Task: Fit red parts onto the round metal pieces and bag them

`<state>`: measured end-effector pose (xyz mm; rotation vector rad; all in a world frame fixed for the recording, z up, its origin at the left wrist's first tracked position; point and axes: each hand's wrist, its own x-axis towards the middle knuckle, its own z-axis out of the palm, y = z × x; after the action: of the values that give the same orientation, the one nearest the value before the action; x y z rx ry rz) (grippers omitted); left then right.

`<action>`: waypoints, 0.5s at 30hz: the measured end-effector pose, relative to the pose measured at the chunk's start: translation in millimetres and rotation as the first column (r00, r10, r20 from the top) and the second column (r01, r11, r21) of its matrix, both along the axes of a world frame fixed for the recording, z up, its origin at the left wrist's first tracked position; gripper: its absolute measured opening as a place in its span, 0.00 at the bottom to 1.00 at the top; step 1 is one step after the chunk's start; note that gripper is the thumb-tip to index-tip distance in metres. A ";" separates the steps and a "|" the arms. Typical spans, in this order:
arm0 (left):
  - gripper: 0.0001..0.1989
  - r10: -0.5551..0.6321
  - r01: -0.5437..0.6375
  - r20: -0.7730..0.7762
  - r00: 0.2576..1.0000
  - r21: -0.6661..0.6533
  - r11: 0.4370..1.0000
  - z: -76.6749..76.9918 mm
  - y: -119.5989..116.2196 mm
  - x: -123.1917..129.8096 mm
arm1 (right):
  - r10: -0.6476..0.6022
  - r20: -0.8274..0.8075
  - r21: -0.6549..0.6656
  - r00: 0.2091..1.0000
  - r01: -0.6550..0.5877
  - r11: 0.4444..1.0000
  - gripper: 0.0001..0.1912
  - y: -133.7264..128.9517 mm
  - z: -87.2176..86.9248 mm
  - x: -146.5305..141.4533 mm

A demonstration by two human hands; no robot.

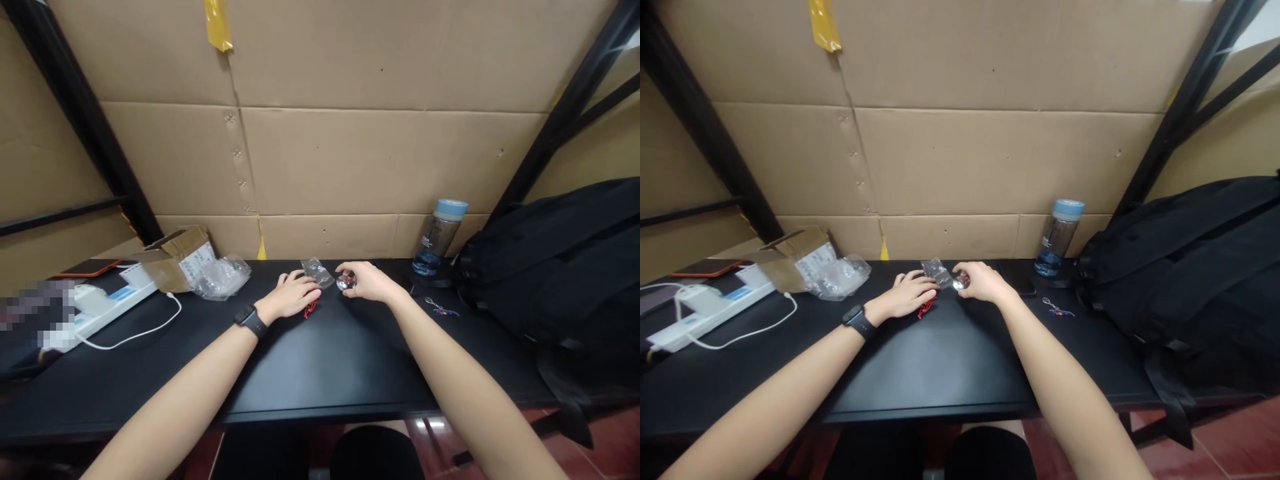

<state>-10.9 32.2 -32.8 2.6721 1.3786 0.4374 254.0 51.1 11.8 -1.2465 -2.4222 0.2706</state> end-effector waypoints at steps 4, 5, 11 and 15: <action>0.24 -0.068 0.068 -0.012 0.998 0.003 0.998 4.8 -12.3 11.1 | 0.000 0.036 -0.015 0.999 0.001 1.000 0.23 -3.0 1.6 -1.1; 0.23 -0.086 0.086 -0.013 0.996 0.008 0.996 5.5 -16.1 13.6 | 0.002 0.048 -0.026 0.999 -0.001 1.000 0.21 -3.8 1.9 -1.5; 0.23 -0.119 0.119 -0.003 0.993 0.082 0.990 5.7 -27.5 18.3 | 0.014 0.100 -0.080 0.995 -0.006 0.997 0.16 -5.5 2.5 -2.2; 0.22 -0.129 0.131 -0.029 0.991 0.068 0.989 3.9 -25.3 13.8 | 0.010 0.132 -0.072 0.991 -0.001 0.997 0.15 -6.8 4.2 -1.6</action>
<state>2.9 6.9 -28.9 2.8118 1.2071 0.4489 252.4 44.3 16.0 -1.3280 -2.5490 0.2875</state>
